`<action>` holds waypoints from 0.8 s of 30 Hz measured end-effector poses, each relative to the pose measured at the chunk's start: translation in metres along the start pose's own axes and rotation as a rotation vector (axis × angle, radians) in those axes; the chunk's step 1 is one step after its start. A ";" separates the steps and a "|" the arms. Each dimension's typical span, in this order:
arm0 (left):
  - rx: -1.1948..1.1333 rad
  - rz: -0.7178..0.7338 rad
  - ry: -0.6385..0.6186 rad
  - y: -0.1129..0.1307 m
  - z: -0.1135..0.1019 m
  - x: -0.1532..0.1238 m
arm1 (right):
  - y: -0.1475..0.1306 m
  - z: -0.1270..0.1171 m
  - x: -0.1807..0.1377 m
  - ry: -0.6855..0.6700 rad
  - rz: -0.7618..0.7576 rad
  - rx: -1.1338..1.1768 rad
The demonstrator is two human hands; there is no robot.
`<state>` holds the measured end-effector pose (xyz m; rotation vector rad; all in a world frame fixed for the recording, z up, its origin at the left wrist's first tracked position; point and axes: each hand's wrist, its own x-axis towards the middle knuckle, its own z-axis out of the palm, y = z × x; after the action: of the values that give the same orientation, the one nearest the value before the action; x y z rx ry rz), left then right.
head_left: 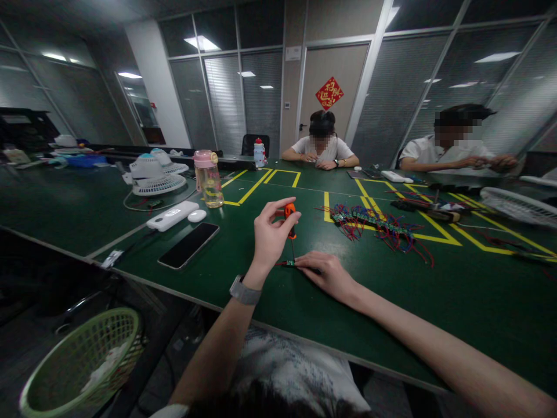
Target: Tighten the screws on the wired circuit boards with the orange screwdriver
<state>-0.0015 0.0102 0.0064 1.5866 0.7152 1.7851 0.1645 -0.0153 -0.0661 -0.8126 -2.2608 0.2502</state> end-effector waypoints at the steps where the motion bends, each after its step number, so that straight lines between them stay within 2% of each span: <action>1: 0.007 -0.005 0.012 0.000 0.000 0.000 | 0.000 0.000 0.000 0.004 -0.007 -0.003; 9: -0.020 -0.020 0.135 -0.005 -0.003 0.005 | 0.000 0.001 0.000 0.005 0.002 0.003; 11: -0.032 0.012 0.170 -0.001 -0.008 0.008 | 0.000 0.000 0.000 0.003 0.019 0.000; 13: 0.040 0.067 0.143 0.006 -0.014 0.011 | -0.001 0.000 0.000 0.001 0.039 -0.006; 15: 0.239 0.090 -0.007 0.012 -0.022 0.012 | -0.001 -0.001 0.002 -0.001 0.046 -0.001; 18: 0.543 0.006 -0.515 0.012 -0.033 0.007 | 0.000 -0.004 0.006 -0.033 0.047 0.020; 19: 0.614 -0.030 -0.645 0.009 -0.036 0.005 | 0.000 -0.006 0.008 -0.050 0.055 0.020; 21: 0.768 -0.047 -0.787 -0.001 -0.040 -0.002 | 0.001 -0.009 0.013 -0.091 0.085 0.008; 24: 0.913 -0.074 -0.892 -0.015 -0.043 -0.011 | -0.002 -0.013 0.022 -0.150 0.146 -0.043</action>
<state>-0.0415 0.0125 -0.0171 2.5868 1.1462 0.4827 0.1602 -0.0038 -0.0435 -1.0129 -2.3553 0.3413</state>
